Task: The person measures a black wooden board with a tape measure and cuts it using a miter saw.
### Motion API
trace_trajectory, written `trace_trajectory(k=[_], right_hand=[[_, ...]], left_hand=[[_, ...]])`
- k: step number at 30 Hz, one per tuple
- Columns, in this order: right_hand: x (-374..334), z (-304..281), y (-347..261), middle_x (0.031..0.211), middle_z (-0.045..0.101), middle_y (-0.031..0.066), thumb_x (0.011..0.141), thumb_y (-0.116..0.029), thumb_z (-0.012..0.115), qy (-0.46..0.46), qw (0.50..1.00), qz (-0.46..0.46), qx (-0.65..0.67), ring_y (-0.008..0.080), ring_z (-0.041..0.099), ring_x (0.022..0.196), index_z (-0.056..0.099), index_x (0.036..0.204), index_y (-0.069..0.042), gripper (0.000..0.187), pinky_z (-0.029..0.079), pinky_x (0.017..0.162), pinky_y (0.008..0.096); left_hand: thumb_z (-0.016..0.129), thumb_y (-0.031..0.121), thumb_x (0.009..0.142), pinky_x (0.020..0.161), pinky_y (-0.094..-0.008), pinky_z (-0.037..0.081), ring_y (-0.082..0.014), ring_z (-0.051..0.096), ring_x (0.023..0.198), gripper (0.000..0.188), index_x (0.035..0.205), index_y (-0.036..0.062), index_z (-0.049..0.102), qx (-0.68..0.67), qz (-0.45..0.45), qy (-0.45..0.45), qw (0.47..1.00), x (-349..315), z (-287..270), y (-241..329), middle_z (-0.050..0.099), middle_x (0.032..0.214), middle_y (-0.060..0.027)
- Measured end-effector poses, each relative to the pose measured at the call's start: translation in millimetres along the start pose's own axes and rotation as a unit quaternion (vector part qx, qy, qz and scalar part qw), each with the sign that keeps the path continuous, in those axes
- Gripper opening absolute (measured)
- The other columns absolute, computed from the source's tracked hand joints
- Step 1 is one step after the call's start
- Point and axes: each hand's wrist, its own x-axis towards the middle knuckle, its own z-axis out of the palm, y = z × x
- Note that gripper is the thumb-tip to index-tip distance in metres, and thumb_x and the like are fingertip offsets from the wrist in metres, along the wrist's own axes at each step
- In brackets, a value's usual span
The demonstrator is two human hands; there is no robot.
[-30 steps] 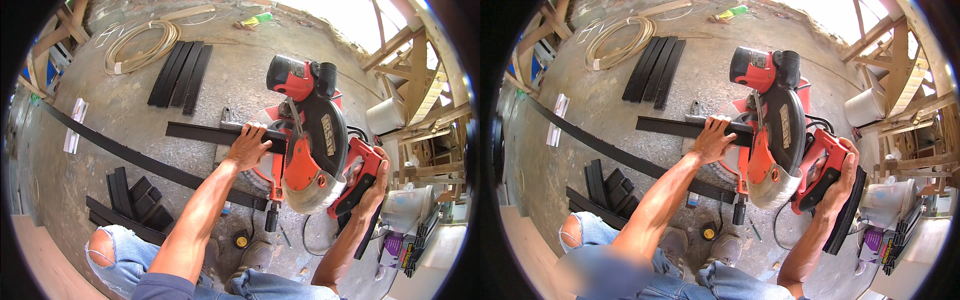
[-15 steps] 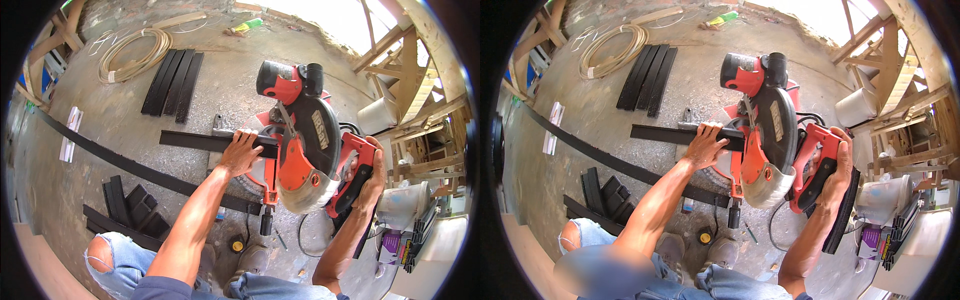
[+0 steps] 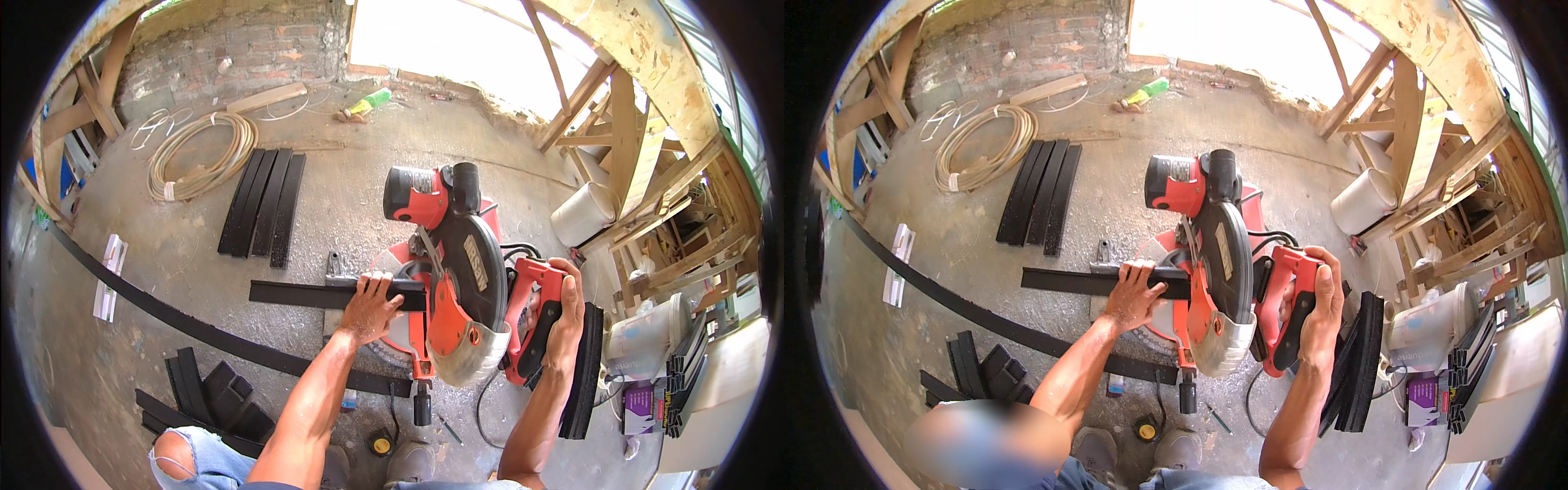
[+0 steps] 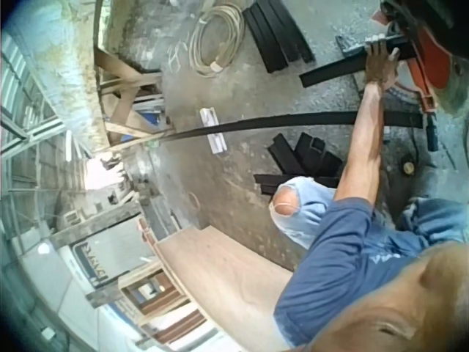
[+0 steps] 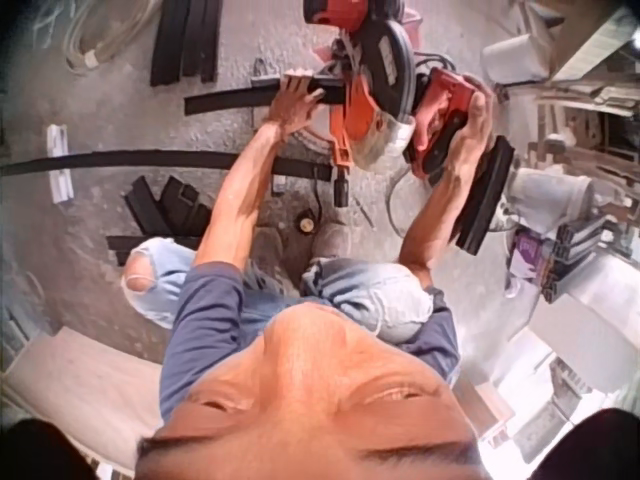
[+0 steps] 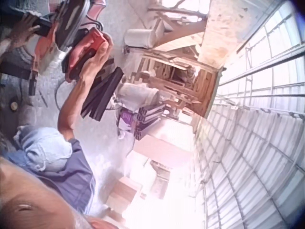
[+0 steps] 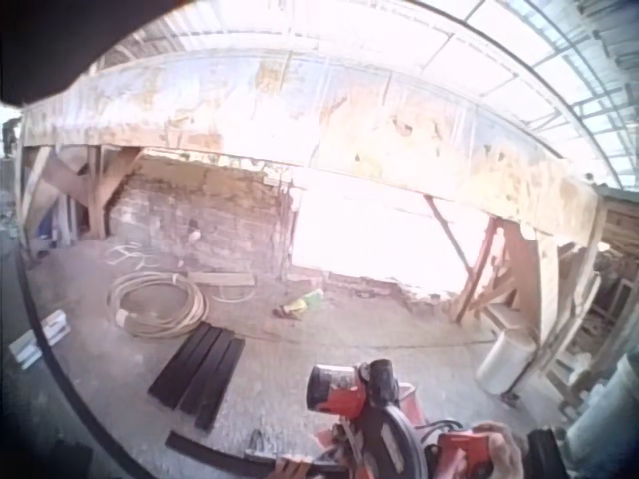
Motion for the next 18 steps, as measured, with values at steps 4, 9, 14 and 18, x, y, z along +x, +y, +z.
trace_trajectory(k=[4,9,14,18], right_hand=[[-0.5,2.7,-2.2,0.068,0.058,-0.0011,0.108,-0.051,0.043,-0.002,1.0,0.0,0.009,0.0052,0.051,0.051,0.057,0.13,-0.01,0.048,0.042,0.045,0.0213],[-0.9,3.4,-0.9,0.068,0.056,-0.004,0.108,-0.051,0.043,0.01,1.0,-0.005,-0.006,0.0036,0.049,0.052,0.058,0.127,-0.01,0.048,0.039,0.046,0.0201],[-2.7,6.7,-1.9,0.07,0.056,-0.0039,0.108,-0.052,0.044,0.013,1.0,0.006,0.0,0.0032,0.048,0.053,0.06,0.125,-0.013,0.045,0.038,0.046,0.0198],[-1.9,5.2,-1.2,0.07,0.055,-0.0033,0.108,-0.05,0.044,0.021,1.0,-0.003,-0.002,0.0033,0.047,0.054,0.061,0.124,-0.013,0.044,0.038,0.046,0.0203]], left_hand=[[0.075,0.033,0.084,0.109,-0.055,0.028,-0.0382,0.042,0.127,0.034,0.113,0.0155,0.072,0.005,-0.003,0.0,1.0,-1.0,0.9,-1.0,0.048,0.132,-0.0192],[0.073,0.035,0.087,0.108,-0.0548,0.027,-0.0369,0.041,0.127,0.039,0.12,0.0144,0.068,0.021,0.001,-0.012,1.0,-1.1,3.7,-1.3,0.048,0.131,-0.0189],[0.072,0.036,0.088,0.11,-0.0543,0.027,-0.0368,0.042,0.13,0.041,0.122,0.0137,0.066,0.022,0.002,-0.005,1.0,-3.3,2.8,-1.6,0.049,0.134,-0.0207],[0.072,0.037,0.088,0.111,-0.054,0.026,-0.0364,0.041,0.131,0.043,0.123,0.0135,0.065,0.025,0.007,-0.007,1.0,-1.1,1.9,-1.0,0.049,0.134,-0.0204]])
